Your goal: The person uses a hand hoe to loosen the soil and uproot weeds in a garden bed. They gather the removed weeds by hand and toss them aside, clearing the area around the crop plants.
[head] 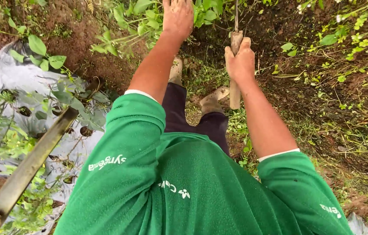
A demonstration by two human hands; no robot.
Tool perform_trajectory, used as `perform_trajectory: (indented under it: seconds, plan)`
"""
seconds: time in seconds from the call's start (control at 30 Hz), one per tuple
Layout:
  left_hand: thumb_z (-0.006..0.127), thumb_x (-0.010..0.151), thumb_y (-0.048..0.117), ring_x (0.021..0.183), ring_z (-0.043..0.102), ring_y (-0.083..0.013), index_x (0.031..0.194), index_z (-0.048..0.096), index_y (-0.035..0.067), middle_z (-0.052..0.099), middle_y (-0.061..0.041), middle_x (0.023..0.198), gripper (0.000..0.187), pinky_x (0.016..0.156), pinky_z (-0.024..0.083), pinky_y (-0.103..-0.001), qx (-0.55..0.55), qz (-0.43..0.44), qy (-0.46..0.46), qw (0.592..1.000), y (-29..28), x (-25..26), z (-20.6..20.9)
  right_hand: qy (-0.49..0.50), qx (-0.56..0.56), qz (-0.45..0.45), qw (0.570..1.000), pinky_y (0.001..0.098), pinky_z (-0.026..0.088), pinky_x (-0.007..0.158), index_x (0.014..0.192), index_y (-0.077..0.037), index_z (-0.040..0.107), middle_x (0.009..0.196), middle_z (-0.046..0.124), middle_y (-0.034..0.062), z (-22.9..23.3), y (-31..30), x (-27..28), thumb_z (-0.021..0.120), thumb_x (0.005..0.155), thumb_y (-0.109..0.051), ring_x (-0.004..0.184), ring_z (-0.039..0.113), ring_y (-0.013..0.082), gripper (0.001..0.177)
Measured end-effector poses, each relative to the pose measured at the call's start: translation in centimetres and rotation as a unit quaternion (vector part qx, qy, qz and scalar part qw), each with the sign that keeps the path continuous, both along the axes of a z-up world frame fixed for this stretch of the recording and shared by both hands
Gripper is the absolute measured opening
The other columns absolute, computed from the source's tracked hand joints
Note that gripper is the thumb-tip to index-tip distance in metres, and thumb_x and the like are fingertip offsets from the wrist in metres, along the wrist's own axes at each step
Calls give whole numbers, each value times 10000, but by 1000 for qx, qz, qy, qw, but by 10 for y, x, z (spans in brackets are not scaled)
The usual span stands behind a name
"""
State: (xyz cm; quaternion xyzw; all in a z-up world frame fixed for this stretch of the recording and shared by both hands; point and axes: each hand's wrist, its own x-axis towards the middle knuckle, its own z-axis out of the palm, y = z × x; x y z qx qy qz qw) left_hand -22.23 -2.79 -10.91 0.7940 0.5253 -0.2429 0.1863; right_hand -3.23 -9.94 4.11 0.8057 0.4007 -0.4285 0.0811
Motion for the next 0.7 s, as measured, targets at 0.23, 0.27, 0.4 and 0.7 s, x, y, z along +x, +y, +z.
perform_trajectory:
  seconds: [0.23,0.27,0.4,0.7]
  plan:
    - [580,937,110,1437,266,-290,1533,177,91,311,-110,1573,720,1138,246,-546,-57,118,-55,990,24,16,15,7,-1,-38,999,199,470,357,1090,-121,428,770,543,17,15,5,-8,572,1063,-156,495,466,113,151]
    - [616,928,135,1444,242,-283,1535,192,120,302,-80,1578,741,1145,252,-512,-59,155,-61,984,25,20,15,6,-7,-46,999,187,458,352,1094,-115,428,756,536,11,20,7,-8,561,1072,-165,491,462,103,144]
    - [803,771,240,1238,417,-293,1230,646,164,455,-86,1361,491,996,394,-488,36,279,-103,954,17,34,-30,4,-6,-66,998,171,484,348,1147,-102,441,758,554,14,24,11,-8,545,1074,-140,488,496,95,132]
    - [816,713,397,1307,327,-293,1173,656,274,663,18,1177,502,1078,237,-565,65,152,-54,985,19,15,6,10,75,-53,996,153,519,399,1078,-80,391,782,505,3,30,35,-1,499,1038,-79,525,463,82,115]
